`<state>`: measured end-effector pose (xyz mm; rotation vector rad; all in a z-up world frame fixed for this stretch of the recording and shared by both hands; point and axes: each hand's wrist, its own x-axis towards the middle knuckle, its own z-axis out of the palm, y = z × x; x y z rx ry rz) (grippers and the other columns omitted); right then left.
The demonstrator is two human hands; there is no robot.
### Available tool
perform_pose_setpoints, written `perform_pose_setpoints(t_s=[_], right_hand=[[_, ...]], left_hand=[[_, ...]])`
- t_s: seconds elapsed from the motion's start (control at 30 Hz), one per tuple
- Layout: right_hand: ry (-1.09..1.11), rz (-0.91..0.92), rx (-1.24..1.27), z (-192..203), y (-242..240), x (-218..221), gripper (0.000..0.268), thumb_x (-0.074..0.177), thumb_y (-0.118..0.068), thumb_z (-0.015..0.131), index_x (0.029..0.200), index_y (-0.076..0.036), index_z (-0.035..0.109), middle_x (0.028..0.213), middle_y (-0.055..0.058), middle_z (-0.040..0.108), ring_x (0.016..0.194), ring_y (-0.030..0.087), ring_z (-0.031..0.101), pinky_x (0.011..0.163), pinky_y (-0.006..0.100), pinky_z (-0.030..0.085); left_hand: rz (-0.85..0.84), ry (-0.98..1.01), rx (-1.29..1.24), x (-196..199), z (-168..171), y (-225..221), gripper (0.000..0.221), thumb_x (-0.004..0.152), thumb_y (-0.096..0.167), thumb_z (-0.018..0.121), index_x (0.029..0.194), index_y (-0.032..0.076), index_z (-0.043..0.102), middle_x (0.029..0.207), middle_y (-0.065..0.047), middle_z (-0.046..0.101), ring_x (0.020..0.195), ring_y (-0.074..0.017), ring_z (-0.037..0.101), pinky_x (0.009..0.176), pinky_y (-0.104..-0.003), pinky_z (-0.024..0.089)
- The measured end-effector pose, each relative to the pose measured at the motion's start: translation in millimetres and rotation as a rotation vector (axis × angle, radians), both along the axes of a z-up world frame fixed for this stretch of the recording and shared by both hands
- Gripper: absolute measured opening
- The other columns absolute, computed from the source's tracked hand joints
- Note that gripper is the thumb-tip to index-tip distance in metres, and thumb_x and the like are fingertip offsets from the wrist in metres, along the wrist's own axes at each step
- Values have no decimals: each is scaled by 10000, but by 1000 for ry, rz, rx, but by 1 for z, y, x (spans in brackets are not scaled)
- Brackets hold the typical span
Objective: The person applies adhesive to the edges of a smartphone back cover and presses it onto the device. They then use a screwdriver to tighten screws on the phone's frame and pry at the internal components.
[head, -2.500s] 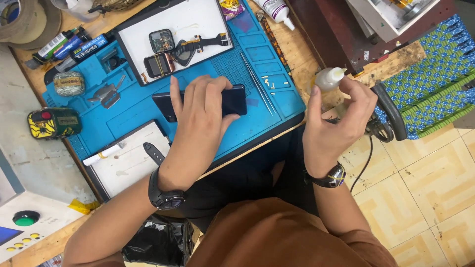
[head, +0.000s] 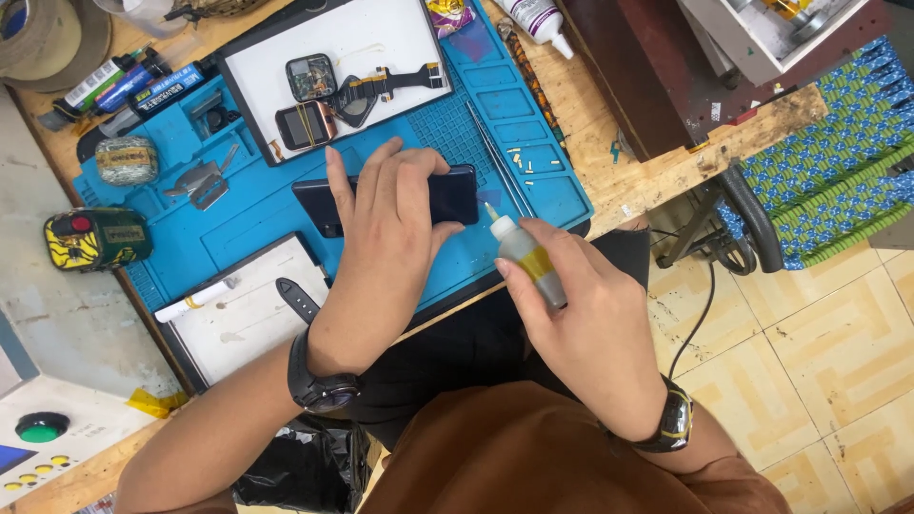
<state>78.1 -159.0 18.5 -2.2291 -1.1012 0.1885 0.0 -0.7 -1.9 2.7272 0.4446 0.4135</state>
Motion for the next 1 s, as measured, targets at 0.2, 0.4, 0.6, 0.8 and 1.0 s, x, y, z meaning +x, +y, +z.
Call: perform_pose_setpoints(t_s=[0.2,0.4,0.6,0.8,1.0], right_hand=[[2,-4,31,0,-4,2,319,895,-235,610,1139,-37,556,1018,111,661,839,257,644,630,348,504],[-73,-269,278,-36,-10,21,340,927,-104,673,1183,18,486,1139,141,541,928,270,439,745,332,424],[-119,-357,614,-78,-3,41,387,939,36,660,1220,-19,400,1149,165,380,1067,303,470,868,375,513],[-131,-392,566,-73,4,38,447,941,28,699,1268,-5,396,1155,170,414,1028,294,534,845,342,515],[-177,-208,420,-52,2,14,97,931,-63,512,919,-3,587,897,138,615,856,286,572,862,404,369]], left_hand=[[0,1,-20,0,0,0,571,706,75,808,1117,58,413,1120,-128,508,1236,-378,450,1068,-666,110],[3,-1,12,-1,3,-3,566,710,71,816,1106,53,411,1099,-135,512,1224,-378,467,1071,-670,119],[0,9,15,-2,6,-5,553,736,71,806,1107,52,397,1116,-131,499,1235,-384,458,1074,-671,113],[-11,6,7,-2,10,-7,539,760,46,793,1111,38,383,1129,-139,487,1241,-380,448,1068,-691,123],[25,37,72,-3,8,-10,550,756,82,809,1101,63,381,1113,-111,496,1223,-356,471,1061,-685,159]])
